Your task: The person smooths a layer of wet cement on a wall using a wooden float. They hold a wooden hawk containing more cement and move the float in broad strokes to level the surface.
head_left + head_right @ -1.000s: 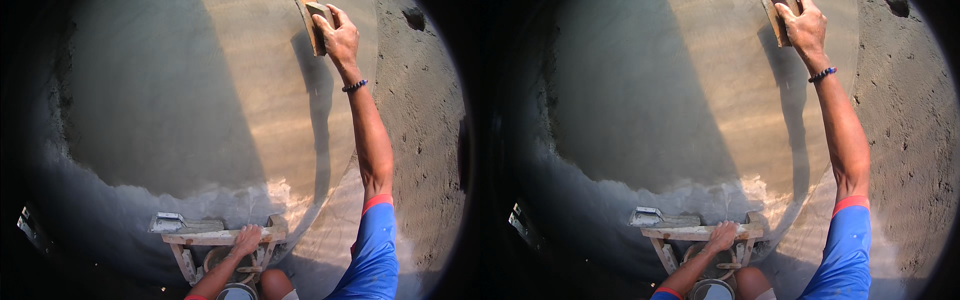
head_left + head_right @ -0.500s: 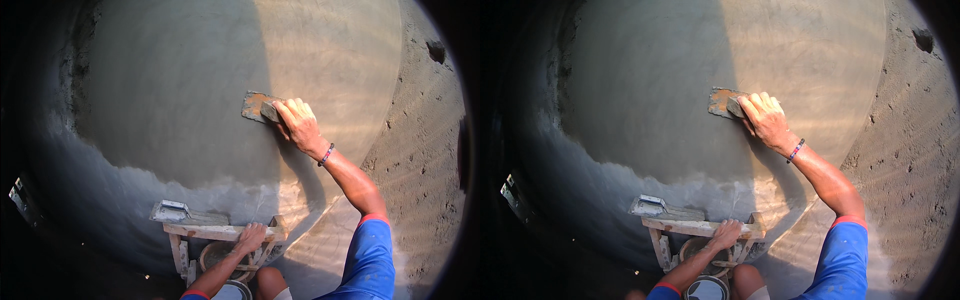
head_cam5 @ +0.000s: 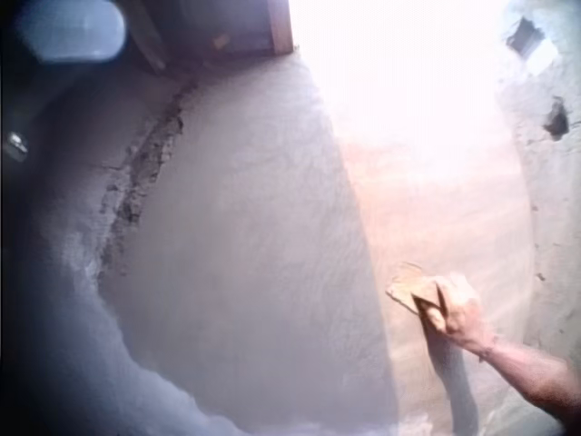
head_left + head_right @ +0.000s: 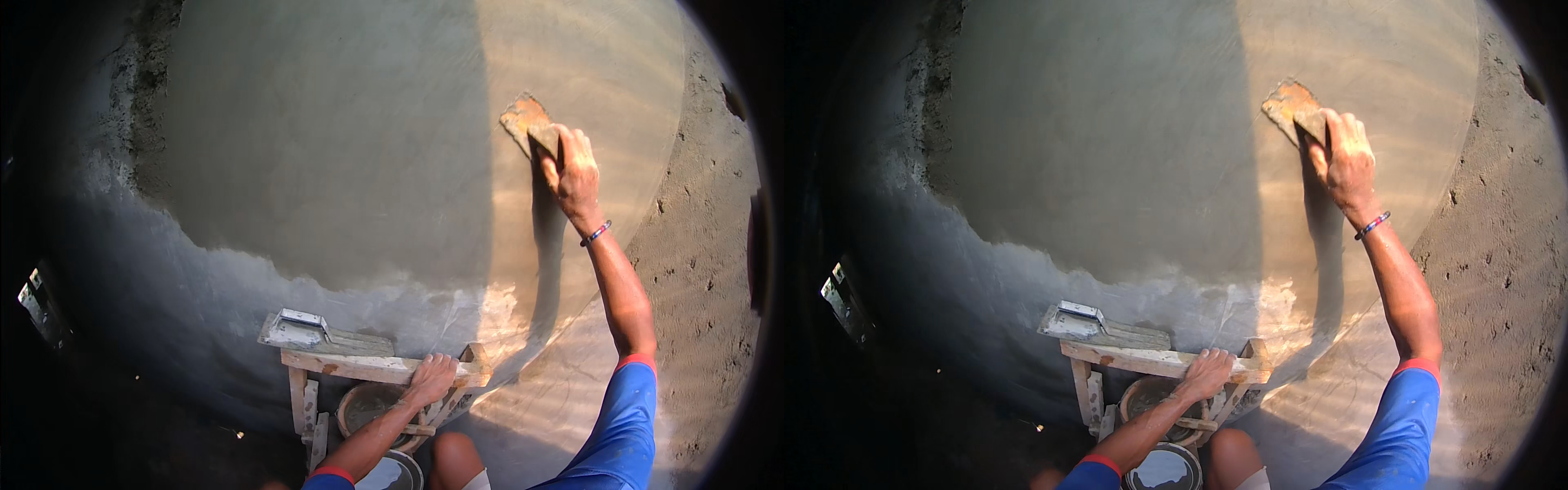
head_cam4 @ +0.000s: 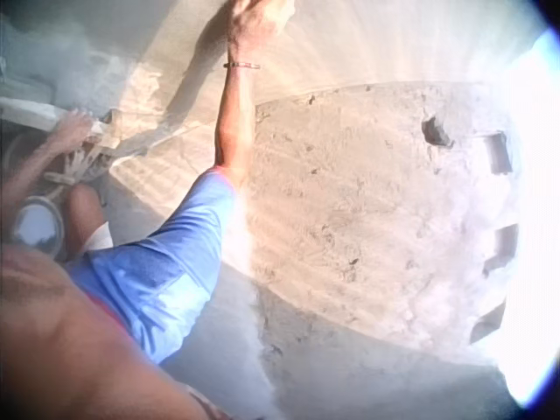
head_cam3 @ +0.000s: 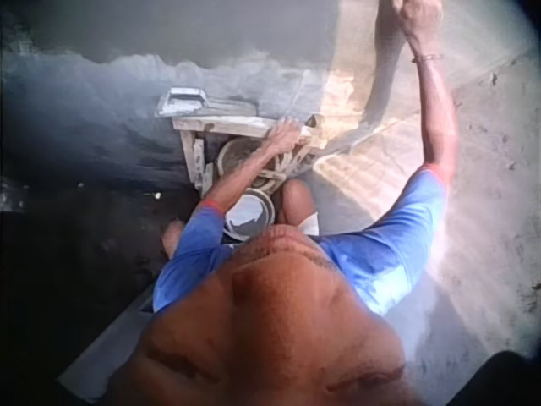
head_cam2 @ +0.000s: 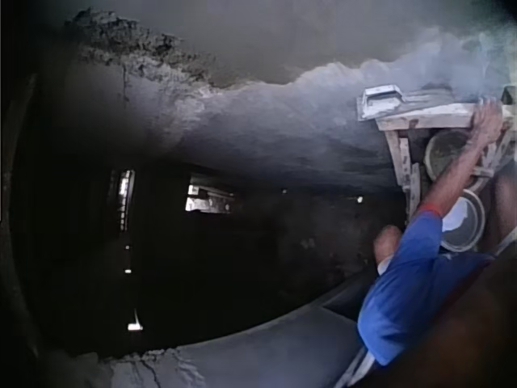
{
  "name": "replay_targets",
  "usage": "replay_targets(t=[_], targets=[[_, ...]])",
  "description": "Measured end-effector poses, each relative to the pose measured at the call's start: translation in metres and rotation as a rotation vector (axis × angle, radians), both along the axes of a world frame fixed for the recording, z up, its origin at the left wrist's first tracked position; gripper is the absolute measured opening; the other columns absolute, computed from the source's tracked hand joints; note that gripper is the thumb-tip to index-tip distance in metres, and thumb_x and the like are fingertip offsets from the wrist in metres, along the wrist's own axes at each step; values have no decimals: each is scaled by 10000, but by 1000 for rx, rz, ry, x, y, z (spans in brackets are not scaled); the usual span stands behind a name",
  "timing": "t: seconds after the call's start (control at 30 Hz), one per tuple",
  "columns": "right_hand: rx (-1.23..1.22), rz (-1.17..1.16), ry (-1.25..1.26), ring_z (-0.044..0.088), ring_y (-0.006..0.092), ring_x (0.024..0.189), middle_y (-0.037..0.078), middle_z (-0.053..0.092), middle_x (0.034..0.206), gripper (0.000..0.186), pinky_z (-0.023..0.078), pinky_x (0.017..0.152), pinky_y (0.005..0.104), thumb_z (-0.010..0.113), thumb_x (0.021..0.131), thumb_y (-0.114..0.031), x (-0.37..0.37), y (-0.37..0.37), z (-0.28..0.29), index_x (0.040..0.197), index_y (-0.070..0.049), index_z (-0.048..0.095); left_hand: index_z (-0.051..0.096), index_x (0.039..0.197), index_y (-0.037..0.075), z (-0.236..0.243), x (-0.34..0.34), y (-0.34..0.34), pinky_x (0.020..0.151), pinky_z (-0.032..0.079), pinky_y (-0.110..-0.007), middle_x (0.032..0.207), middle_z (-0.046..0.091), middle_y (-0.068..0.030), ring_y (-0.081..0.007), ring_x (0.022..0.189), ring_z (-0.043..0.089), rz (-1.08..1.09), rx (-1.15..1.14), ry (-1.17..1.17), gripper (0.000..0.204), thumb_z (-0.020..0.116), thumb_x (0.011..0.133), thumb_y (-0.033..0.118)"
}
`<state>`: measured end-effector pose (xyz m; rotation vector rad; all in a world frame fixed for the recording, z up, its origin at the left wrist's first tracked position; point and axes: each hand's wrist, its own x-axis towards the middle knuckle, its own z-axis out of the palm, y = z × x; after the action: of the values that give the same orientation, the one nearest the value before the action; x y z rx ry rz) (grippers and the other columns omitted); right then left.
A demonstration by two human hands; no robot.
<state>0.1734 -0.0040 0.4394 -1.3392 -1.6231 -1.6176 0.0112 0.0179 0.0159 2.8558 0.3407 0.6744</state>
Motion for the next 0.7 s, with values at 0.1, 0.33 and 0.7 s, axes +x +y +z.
replay_targets(t=[0.1, 0.33, 0.7], targets=[[103, 66, 40, 573, 379, 949, 151, 582, 1031, 434, 498, 810, 467, 709, 844, -158, -48, 48, 18, 1242, -56, 571, 613, 1194, -2, -6, 5, 1, 882, 449, -438, 1037, 623, -124, -295, 1035, 581, -21, 4, -56, 367, 610, 832, 62], [-86, 63, -25, 602, 380, 992, 164, 613, 1080, 450, 514, 856, 456, 726, 808, -109, 11, -2, -44, 1232, -38, 592, 613, 1179, 2, -6, -4, 9, 880, 446, -427, 1024, 620, -121, -285, 1019, 586, 19, 2, -40, 348, 599, 836, 61], [-6, -10, 4, 586, 381, 988, 162, 598, 1065, 470, 502, 849, 460, 714, 837, -136, 22, -4, -39, 1270, -36, 560, 622, 989, 58, -7, 0, 4, 876, 448, -425, 956, 634, -112, -281, 985, 601, 10, -12, -124, 147, 595, 845, 73]])
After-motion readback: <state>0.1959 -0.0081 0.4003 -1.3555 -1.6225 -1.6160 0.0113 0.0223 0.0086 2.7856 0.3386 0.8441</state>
